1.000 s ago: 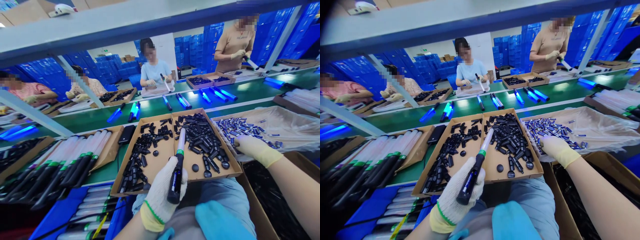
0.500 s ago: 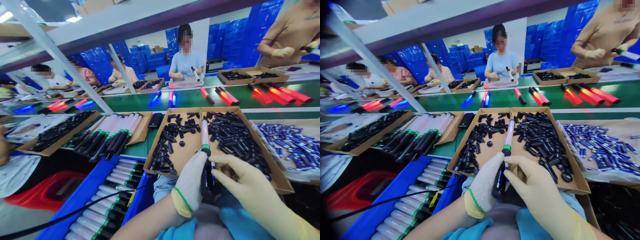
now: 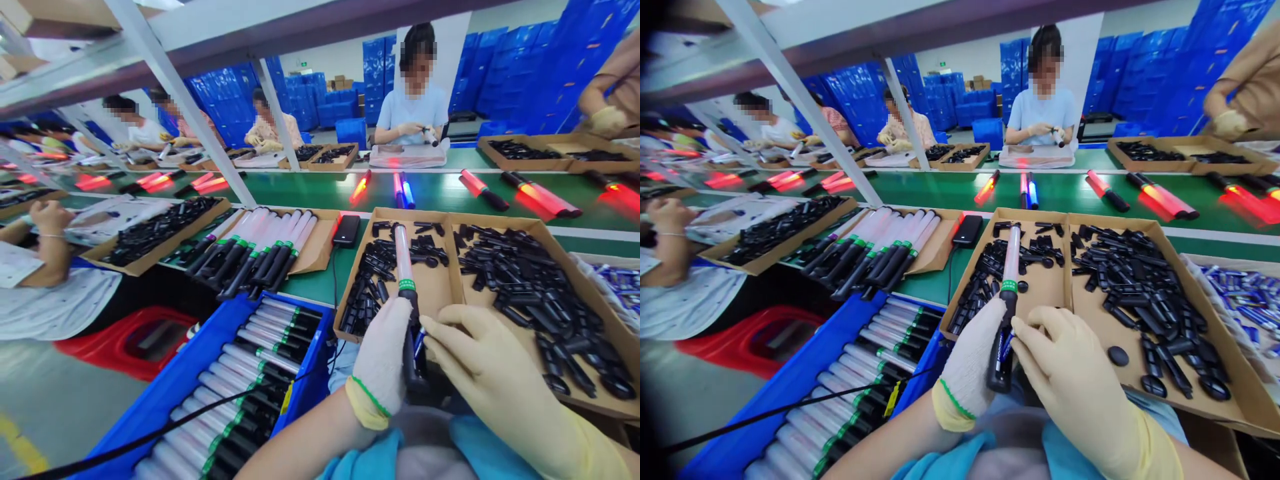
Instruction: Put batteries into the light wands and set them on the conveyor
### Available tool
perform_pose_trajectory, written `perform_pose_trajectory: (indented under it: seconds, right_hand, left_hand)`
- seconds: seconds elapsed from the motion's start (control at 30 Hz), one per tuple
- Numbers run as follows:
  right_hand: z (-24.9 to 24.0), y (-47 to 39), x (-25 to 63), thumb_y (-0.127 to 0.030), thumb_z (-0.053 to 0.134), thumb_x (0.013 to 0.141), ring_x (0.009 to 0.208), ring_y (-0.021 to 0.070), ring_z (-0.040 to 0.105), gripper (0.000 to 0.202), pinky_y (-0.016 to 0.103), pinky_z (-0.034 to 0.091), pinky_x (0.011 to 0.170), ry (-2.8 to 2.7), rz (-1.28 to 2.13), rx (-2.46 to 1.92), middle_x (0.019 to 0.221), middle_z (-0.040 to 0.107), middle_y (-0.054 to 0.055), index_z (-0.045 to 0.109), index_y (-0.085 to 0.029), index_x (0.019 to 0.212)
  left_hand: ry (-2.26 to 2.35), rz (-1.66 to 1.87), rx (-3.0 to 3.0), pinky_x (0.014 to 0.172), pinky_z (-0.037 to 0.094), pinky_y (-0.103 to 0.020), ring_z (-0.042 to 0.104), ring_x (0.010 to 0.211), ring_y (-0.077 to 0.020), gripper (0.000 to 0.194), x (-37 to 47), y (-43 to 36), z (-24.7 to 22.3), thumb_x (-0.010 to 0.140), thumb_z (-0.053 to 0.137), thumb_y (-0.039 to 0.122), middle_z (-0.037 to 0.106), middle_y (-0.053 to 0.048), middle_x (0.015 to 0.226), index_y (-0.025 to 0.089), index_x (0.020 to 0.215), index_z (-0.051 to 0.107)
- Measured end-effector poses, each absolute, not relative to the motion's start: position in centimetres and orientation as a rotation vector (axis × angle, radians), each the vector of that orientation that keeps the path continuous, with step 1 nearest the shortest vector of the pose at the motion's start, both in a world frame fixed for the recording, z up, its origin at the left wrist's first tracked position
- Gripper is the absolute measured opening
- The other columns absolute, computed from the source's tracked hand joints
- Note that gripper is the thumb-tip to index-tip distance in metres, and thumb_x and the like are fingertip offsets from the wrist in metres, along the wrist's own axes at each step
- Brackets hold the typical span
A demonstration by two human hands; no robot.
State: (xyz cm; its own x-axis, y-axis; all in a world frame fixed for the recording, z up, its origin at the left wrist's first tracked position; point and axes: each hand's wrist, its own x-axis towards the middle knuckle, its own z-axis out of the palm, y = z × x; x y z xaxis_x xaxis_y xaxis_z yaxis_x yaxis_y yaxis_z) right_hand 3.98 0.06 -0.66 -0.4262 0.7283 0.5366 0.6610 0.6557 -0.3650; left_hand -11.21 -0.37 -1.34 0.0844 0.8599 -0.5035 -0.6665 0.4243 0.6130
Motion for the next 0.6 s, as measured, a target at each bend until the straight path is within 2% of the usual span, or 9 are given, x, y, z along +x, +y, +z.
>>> perform_pose_trajectory:
  seconds: [0.07, 0.17, 0.3, 0.37, 0.43, 0.53, 0.6]
  right_hand:
    - [-0.6, 0.2, 3.1, -0.029, 0.048, 0.099, 0.087, 0.0233, 0.061, 0.023, 0.04, 0.051, 0.075, -2.217, 0.165, -1.018, 0.097, 0.063, 0.009, 0.066, -0.022, 0.11]
    - [0.0, 0.4, 2.0, -0.029, 0.054, 0.096, 0.086, 0.0191, 0.062, 0.013, 0.033, 0.053, 0.073, -2.152, 0.554, -1.036, 0.1, 0.064, 0.005, 0.065, -0.025, 0.101]
    - [1.1, 0.9, 0.9, -0.033, 0.06, 0.093, 0.078, 0.0165, 0.066, 0.009, 0.026, 0.056, 0.065, -1.978, 1.207, -1.106, 0.091, 0.069, 0.0, 0.065, -0.027, 0.096]
    - [1.2, 1.0, 0.2, -0.033, 0.059, 0.092, 0.073, 0.0156, 0.067, 0.01, 0.024, 0.056, 0.061, -1.937, 1.364, -1.101, 0.084, 0.07, -0.001, 0.066, -0.027, 0.096]
    - [0.8, 0.8, -0.5, -0.03, 0.058, 0.092, 0.07, 0.0144, 0.067, 0.011, 0.023, 0.055, 0.06, -1.998, 1.258, -1.068, 0.083, 0.071, -0.002, 0.068, -0.027, 0.096]
    - [0.0, 0.0, -1.5, -0.025, 0.052, 0.095, 0.083, 0.0187, 0.066, 0.021, 0.031, 0.055, 0.07, -2.209, 0.643, -0.964, 0.096, 0.07, 0.005, 0.07, -0.024, 0.104]
    - [-0.3, -0.7, -2.0, -0.022, 0.047, 0.097, 0.089, 0.0231, 0.064, 0.027, 0.037, 0.054, 0.072, -2.325, 0.228, -0.849, 0.105, 0.067, 0.012, 0.07, -0.018, 0.111]
  left_hand:
    - [0.951, 1.21, 0.252, 0.088, 0.055, -0.043, 0.063, 0.105, -0.0227, 0.035, -12.0, -0.4, -1.3, 0.094, 0.059, 0.036, 0.061, -0.01, 0.126, 0.019, 0.124, 0.06]
    - [0.961, 1.284, 0.247, 0.088, 0.055, -0.043, 0.064, 0.104, -0.0233, 0.033, -13.0, -0.3, -1.2, 0.092, 0.061, 0.035, 0.064, -0.009, 0.122, 0.017, 0.119, 0.062]
    - [1.0, 1.391, 0.27, 0.095, 0.051, -0.028, 0.064, 0.107, -0.0211, 0.014, -14.2, -0.7, -1.3, 0.084, 0.07, 0.022, 0.073, -0.005, 0.104, 0.015, 0.095, 0.073]
    - [1.017, 1.455, 0.342, 0.099, 0.047, -0.022, 0.063, 0.114, -0.02, 0.013, -15.0, -1.3, -1.7, 0.078, 0.073, 0.015, 0.075, -0.005, 0.103, 0.015, 0.091, 0.076]
    - [1.015, 1.483, 0.353, 0.1, 0.045, -0.021, 0.062, 0.117, -0.0193, 0.016, -15.8, -2.0, -2.4, 0.074, 0.076, 0.011, 0.075, -0.004, 0.106, 0.016, 0.089, 0.076]
    - [1.007, 1.465, 0.241, 0.097, 0.049, -0.024, 0.064, 0.113, -0.0198, 0.011, -16.7, -2.5, -3.3, 0.077, 0.075, 0.014, 0.074, -0.003, 0.107, 0.019, 0.086, 0.074]
    - [1.005, 1.457, 0.196, 0.093, 0.053, -0.032, 0.066, 0.107, -0.0201, 0.009, -16.9, -2.4, -3.5, 0.084, 0.071, 0.021, 0.072, -0.005, 0.11, 0.018, 0.093, 0.072]
